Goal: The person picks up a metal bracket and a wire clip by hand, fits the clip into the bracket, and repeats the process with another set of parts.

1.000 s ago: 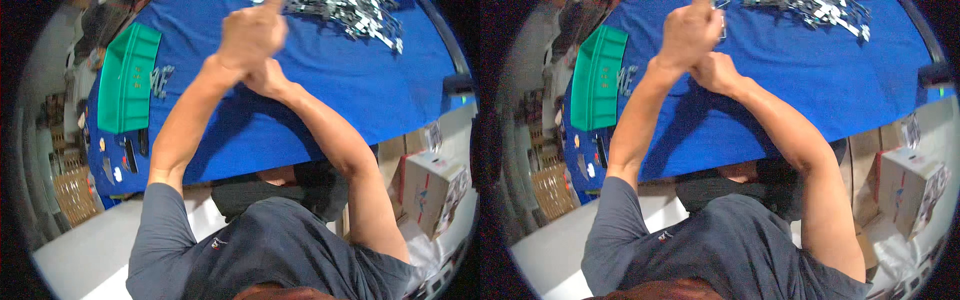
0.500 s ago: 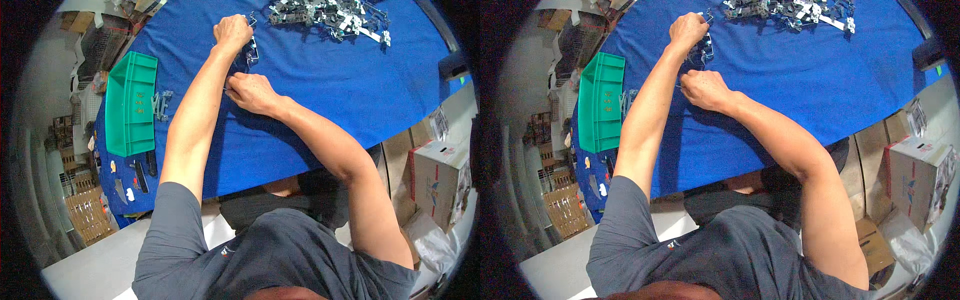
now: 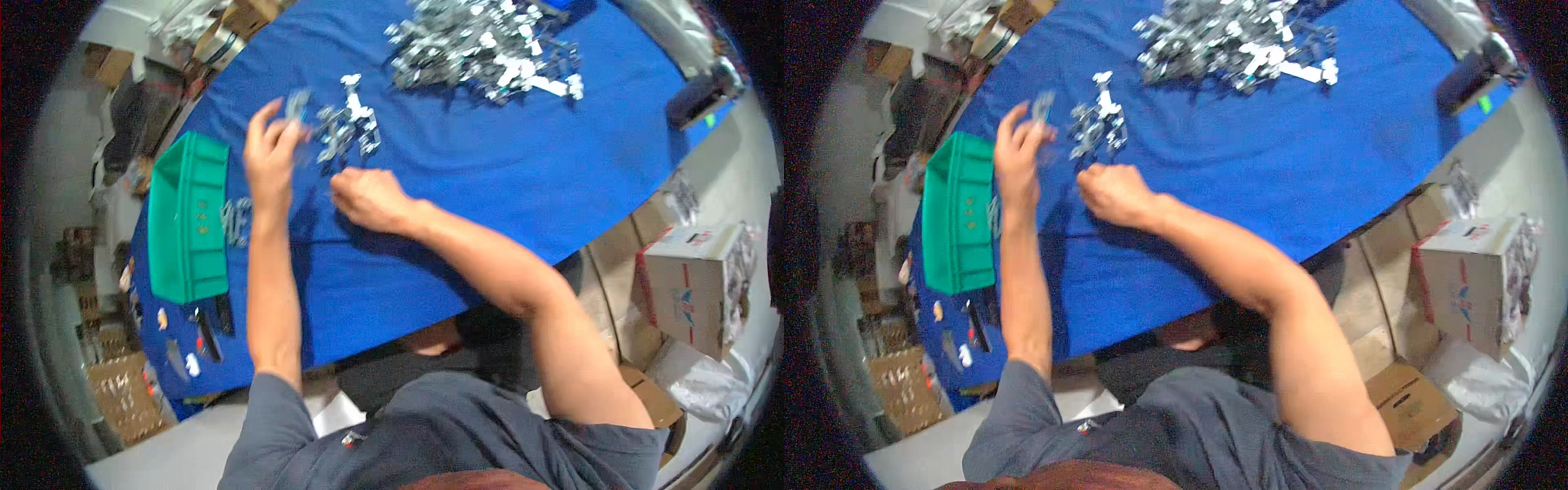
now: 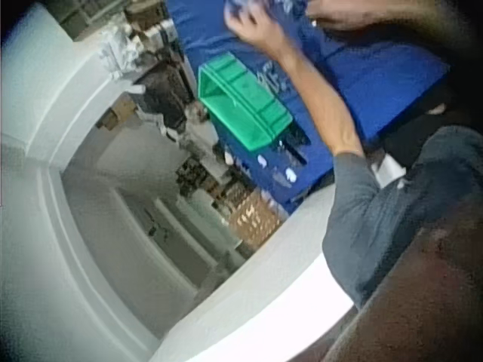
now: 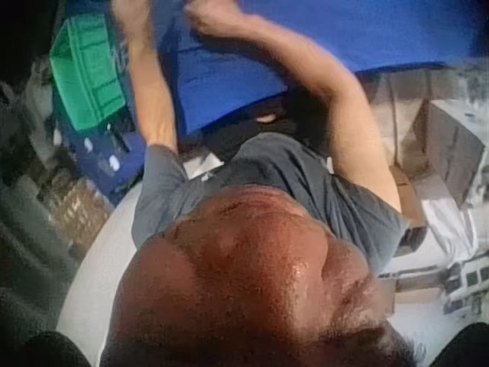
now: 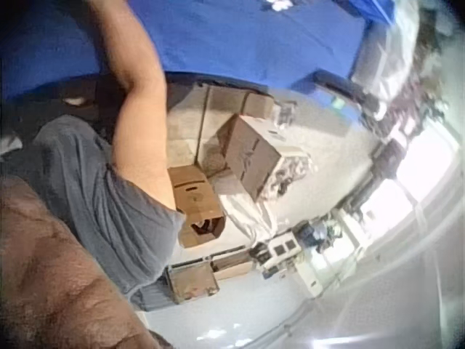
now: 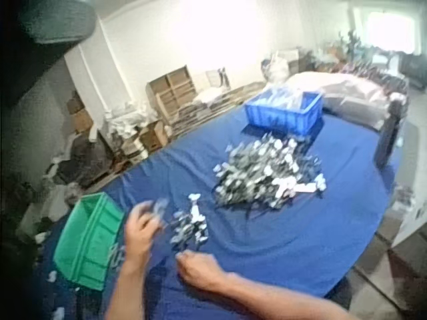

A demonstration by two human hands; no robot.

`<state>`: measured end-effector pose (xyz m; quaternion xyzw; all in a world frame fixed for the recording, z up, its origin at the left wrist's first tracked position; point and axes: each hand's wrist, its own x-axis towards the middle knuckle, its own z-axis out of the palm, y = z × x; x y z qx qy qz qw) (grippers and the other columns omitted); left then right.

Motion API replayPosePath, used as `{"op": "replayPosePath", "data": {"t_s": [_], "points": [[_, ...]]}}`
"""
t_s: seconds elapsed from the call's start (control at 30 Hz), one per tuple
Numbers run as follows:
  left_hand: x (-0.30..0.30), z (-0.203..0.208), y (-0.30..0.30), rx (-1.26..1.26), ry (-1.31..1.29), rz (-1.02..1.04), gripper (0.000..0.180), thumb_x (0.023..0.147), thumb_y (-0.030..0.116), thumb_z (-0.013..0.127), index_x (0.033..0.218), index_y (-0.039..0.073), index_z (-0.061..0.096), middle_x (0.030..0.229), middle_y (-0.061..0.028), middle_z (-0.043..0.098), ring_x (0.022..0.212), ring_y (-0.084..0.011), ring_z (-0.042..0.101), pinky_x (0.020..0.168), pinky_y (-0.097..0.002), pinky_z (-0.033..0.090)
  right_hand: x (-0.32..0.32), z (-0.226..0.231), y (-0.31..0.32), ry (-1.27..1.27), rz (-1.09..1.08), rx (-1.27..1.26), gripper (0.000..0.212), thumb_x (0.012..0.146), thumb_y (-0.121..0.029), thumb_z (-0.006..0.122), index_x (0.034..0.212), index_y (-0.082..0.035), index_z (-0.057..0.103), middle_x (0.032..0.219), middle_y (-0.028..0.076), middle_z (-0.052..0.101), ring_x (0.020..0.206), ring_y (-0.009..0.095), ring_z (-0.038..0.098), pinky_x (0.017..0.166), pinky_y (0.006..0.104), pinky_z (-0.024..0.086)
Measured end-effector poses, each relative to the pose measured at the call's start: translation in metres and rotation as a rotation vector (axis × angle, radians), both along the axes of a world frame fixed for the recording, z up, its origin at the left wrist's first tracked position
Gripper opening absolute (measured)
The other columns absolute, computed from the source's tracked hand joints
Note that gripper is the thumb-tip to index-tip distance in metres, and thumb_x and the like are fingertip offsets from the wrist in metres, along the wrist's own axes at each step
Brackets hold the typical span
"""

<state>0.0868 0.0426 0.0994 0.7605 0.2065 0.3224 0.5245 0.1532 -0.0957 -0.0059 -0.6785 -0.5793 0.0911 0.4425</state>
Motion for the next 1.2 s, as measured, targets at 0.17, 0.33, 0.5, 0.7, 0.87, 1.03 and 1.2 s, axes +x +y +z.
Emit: {"op": "replayPosePath", "data": {"t_s": [0.17,0.33,0.5,0.7,0.87,1.03,1.2], "points": [[-0.069,-0.022,-0.011,-0.262,0.09,-0.004,0.049,0.091,0.004,0.062,0.137,-0.003,0.049,0.095,-0.0083,0.07,0.087,-0.0137,0.066,0.082,-0.0275,0.053,-0.001,-0.006,0.002,0.04,-0.019,0.037,0.018,0.09,-0.023,0.06,0.09,-0.006,0.058,0.084,0.017,0.064,0.078,0.041,0.066,0.065,0.0534,0.053],[-0.092,-0.048,-0.031,-0.425,0.064,0.038,0.049,0.086,-0.002,0.06,0.134,-0.003,0.05,0.091,-0.0081,0.067,0.079,-0.0135,0.065,0.077,-0.0262,0.053,0.0,-0.003,0.002,0.075,-0.028,0.039,0.019,0.09,-0.024,0.063,0.089,-0.006,0.06,0.085,0.016,0.064,0.079,0.039,0.065,0.067,0.0517,0.052],[-0.081,-0.069,-0.029,-0.39,0.128,0.104,0.052,0.086,-0.002,0.061,0.136,0.0,0.049,0.079,0.0008,0.056,0.064,-0.004,0.05,0.055,-0.0196,0.042,0.003,-0.003,0.003,0.073,-0.028,0.045,0.019,0.09,-0.024,0.063,0.089,-0.006,0.061,0.085,0.015,0.064,0.078,0.039,0.065,0.067,0.051,0.052],[-0.079,-0.089,-0.027,0.021,0.176,0.079,0.041,0.086,-0.004,0.063,0.127,-0.001,0.063,0.093,-0.0005,0.059,0.081,-0.0065,0.053,0.07,-0.0211,0.045,0.006,-0.003,0.001,0.096,-0.033,0.074,0.018,0.09,-0.024,0.063,0.089,-0.006,0.061,0.082,0.015,0.064,0.079,0.039,0.065,0.067,0.0502,0.051],[-0.084,-0.087,-0.029,0.12,0.126,0.106,0.037,0.088,0.0,0.067,0.125,0.0,0.065,0.096,-0.0014,0.058,0.083,-0.0078,0.054,0.071,-0.0223,0.046,0.003,0.002,0.002,0.189,0.003,0.054,0.018,0.091,-0.022,0.063,0.088,-0.004,0.061,0.08,0.017,0.064,0.079,0.039,0.064,0.067,0.0489,0.05],[-0.085,-0.082,-0.035,-0.092,0.1,0.201,0.028,0.098,0.012,0.061,0.123,0.001,0.066,0.096,-0.0035,0.059,0.071,-0.0076,0.057,0.057,-0.0229,0.054,0.003,0.009,0.005,0.255,0.011,0.131,0.017,0.093,-0.016,0.065,0.096,0.001,0.067,0.08,0.015,0.066,0.069,0.022,0.063,0.065,0.0359,0.05],[-0.073,-0.1,-0.034,-0.263,0.04,0.101,0.034,0.103,0.022,0.054,0.129,0.002,0.062,0.102,-0.0091,0.07,0.075,-0.0078,0.061,0.06,-0.0229,0.055,0.006,0.015,-0.007,0.464,-0.062,-0.048,0.02,0.099,-0.02,0.06,0.099,-0.002,0.067,0.066,0.005,0.058,0.061,0.011,0.053,0.057,0.0302,0.045]]}}
